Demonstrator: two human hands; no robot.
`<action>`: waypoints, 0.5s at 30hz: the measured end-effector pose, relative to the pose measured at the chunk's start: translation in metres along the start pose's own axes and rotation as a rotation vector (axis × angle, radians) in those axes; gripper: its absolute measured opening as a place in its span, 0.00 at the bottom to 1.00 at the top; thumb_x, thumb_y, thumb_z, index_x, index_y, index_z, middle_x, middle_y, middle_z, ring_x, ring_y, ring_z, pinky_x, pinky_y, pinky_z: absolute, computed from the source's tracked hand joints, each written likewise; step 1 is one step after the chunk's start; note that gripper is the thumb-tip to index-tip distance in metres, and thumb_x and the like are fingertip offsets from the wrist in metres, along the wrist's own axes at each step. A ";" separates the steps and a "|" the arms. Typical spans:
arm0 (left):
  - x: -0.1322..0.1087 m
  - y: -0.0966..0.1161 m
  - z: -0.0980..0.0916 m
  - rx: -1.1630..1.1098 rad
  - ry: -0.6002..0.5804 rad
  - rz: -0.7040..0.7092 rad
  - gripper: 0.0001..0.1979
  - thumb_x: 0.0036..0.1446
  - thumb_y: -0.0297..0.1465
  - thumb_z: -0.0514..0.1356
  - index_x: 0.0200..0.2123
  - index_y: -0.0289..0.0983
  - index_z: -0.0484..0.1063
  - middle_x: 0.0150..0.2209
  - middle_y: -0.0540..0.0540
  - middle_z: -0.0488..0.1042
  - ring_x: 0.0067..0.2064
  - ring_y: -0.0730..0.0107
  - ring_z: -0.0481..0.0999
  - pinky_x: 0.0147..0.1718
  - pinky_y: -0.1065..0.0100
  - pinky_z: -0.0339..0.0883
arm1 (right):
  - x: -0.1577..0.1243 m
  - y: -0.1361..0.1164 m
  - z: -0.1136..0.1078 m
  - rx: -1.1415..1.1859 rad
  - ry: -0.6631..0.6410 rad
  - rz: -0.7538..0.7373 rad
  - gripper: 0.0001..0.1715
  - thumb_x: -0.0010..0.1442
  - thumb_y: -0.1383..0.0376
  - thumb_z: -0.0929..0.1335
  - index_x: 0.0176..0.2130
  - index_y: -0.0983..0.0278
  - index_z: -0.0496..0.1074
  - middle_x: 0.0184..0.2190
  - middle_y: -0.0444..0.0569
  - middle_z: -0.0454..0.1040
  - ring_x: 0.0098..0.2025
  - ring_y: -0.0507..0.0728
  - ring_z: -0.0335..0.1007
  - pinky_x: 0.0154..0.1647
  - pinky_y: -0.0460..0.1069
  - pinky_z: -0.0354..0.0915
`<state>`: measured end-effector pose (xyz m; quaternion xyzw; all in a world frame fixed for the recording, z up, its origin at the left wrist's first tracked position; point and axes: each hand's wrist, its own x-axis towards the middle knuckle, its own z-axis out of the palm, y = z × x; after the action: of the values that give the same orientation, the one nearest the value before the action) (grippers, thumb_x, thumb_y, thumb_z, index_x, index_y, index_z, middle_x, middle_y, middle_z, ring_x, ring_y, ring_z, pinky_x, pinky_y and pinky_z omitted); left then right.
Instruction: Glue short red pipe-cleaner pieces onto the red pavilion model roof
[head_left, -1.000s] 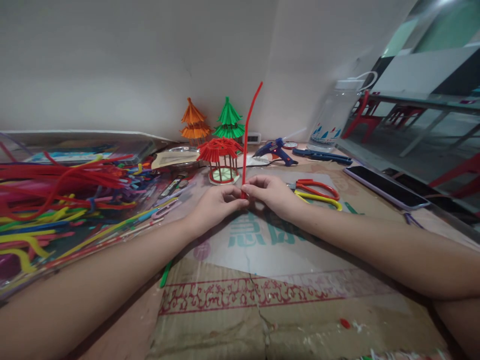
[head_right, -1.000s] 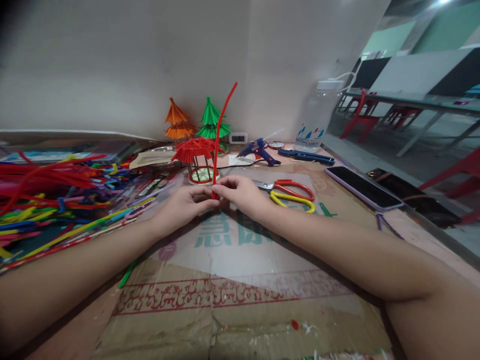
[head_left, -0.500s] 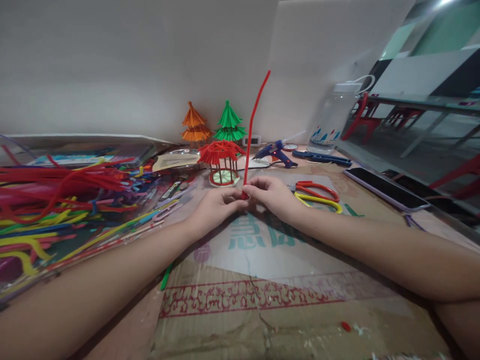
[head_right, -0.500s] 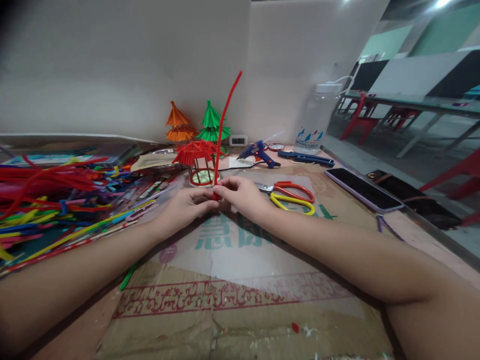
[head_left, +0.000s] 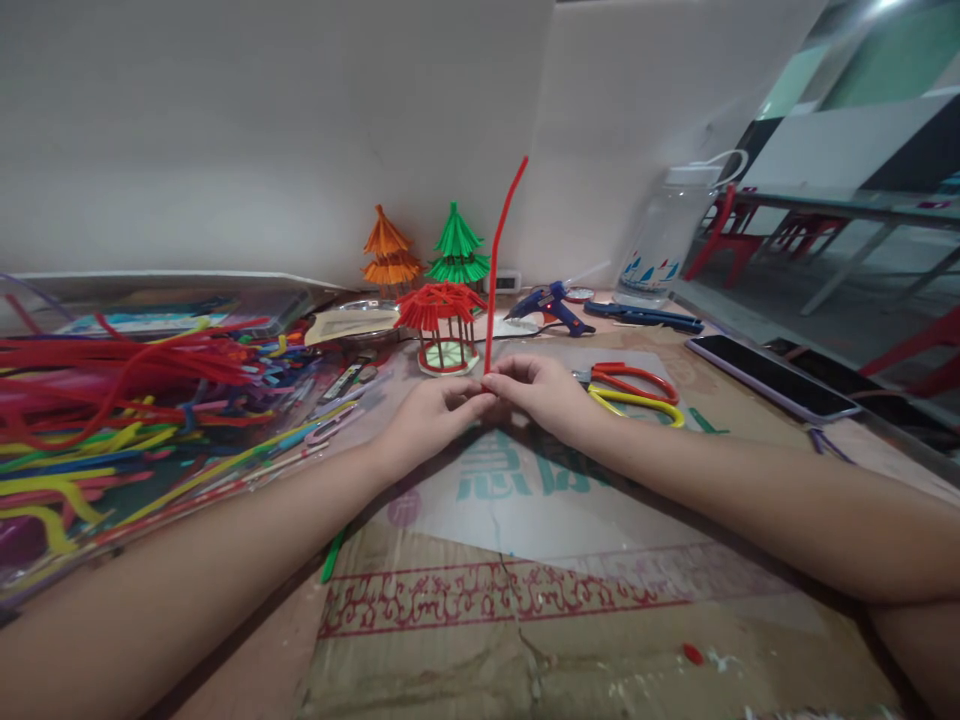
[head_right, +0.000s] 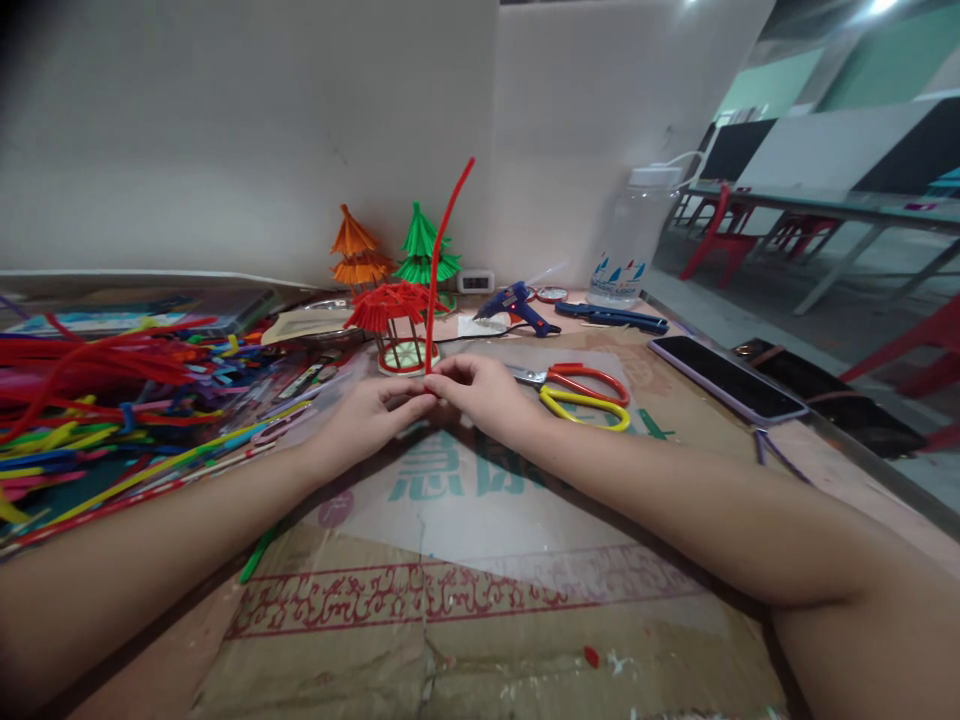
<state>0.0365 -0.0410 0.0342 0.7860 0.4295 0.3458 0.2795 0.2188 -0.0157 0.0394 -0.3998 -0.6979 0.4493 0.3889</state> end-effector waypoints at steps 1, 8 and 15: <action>0.000 0.000 0.000 0.002 0.001 0.000 0.14 0.62 0.37 0.56 0.34 0.36 0.79 0.32 0.48 0.81 0.35 0.68 0.77 0.35 0.70 0.67 | -0.001 -0.001 0.000 0.002 0.000 -0.001 0.13 0.55 0.56 0.71 0.33 0.64 0.73 0.28 0.44 0.75 0.28 0.51 0.68 0.29 0.46 0.64; 0.000 -0.002 0.000 -0.004 0.012 -0.005 0.15 0.62 0.37 0.56 0.30 0.35 0.78 0.27 0.50 0.77 0.29 0.71 0.73 0.31 0.72 0.65 | 0.003 0.004 0.002 -0.044 -0.022 -0.043 0.12 0.56 0.56 0.70 0.33 0.63 0.72 0.30 0.46 0.76 0.31 0.53 0.71 0.33 0.49 0.66; -0.001 0.002 0.000 -0.055 -0.002 -0.060 0.16 0.63 0.37 0.56 0.30 0.35 0.77 0.29 0.47 0.80 0.31 0.70 0.76 0.32 0.71 0.66 | -0.008 -0.017 -0.049 -0.500 -0.120 -0.205 0.17 0.61 0.59 0.67 0.48 0.62 0.73 0.40 0.52 0.78 0.40 0.58 0.74 0.42 0.52 0.68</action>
<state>0.0369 -0.0430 0.0357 0.7651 0.4430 0.3483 0.3115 0.2627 -0.0119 0.0679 -0.3835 -0.8457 0.2441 0.2796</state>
